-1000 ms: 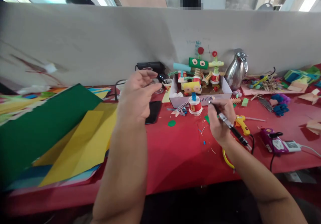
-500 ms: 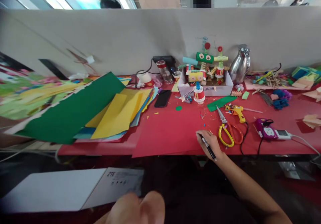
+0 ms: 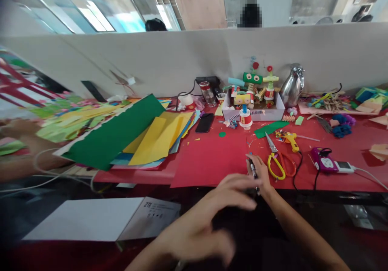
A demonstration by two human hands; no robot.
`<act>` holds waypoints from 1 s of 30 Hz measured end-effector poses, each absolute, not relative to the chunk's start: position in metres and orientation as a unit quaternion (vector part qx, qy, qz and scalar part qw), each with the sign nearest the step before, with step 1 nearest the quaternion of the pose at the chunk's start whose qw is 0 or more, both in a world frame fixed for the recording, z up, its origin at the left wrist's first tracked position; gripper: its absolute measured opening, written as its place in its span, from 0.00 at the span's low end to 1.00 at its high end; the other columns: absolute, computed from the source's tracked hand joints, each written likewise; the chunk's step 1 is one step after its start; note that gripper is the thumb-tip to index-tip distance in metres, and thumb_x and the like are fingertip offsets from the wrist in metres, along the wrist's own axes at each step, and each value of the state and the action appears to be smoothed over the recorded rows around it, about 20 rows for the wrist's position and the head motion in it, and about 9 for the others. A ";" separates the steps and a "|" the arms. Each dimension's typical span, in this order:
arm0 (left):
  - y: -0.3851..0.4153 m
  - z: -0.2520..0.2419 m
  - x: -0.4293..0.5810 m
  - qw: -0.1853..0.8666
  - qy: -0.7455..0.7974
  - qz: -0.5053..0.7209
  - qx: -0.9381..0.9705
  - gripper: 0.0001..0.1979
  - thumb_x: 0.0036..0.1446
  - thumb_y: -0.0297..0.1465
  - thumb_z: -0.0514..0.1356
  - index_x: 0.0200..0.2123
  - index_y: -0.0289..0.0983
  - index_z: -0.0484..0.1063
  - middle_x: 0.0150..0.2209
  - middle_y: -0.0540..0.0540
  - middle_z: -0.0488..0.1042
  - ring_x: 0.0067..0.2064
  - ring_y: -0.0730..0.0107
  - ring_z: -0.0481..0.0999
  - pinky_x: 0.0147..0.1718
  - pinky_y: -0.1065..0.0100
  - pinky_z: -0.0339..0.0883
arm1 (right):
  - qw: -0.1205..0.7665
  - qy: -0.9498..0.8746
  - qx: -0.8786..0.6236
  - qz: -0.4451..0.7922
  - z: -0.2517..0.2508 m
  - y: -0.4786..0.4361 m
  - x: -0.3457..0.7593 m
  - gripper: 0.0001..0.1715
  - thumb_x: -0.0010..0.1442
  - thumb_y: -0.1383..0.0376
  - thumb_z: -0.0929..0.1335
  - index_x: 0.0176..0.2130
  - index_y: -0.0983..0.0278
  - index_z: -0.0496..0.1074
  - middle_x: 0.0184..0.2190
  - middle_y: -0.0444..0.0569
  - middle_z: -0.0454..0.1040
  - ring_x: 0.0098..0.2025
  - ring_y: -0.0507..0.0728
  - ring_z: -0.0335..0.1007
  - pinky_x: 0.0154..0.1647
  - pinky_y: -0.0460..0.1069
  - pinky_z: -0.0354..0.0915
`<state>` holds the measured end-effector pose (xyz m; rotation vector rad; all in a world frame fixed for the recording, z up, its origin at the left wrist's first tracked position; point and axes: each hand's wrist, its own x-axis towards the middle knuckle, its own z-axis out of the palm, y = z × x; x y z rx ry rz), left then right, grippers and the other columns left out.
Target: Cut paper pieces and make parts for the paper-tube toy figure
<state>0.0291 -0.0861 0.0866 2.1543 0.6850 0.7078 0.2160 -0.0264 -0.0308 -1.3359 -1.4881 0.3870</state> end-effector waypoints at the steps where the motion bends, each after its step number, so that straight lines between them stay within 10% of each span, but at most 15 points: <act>1: -0.075 0.078 0.037 0.360 0.295 0.276 0.841 0.24 0.52 0.42 0.65 0.54 0.52 0.71 0.56 0.44 0.70 0.58 0.55 0.67 0.56 0.50 0.64 | 0.524 -0.624 -0.557 0.159 -0.032 -0.025 0.216 0.17 0.61 0.65 0.62 0.48 0.59 0.74 0.38 0.51 0.77 0.34 0.58 0.76 0.37 0.53 0.73; 6: -0.058 0.019 0.058 0.315 0.425 0.274 0.803 0.25 0.55 0.28 0.62 0.56 0.46 0.69 0.42 0.45 0.73 0.45 0.62 0.74 0.49 0.56 0.71 | 0.513 -0.617 -0.570 0.175 -0.037 -0.021 0.215 0.20 0.61 0.67 0.61 0.51 0.59 0.72 0.37 0.50 0.75 0.33 0.55 0.74 0.37 0.51 0.73; 30: -0.056 0.005 0.070 0.505 0.357 0.334 0.711 0.10 0.50 0.31 0.66 0.38 0.39 0.77 0.33 0.46 0.77 0.33 0.68 0.74 0.36 0.67 0.70 | 0.428 -0.678 -0.576 0.156 -0.035 -0.025 0.216 0.19 0.63 0.66 0.63 0.53 0.59 0.70 0.42 0.53 0.75 0.39 0.58 0.77 0.38 0.52 0.74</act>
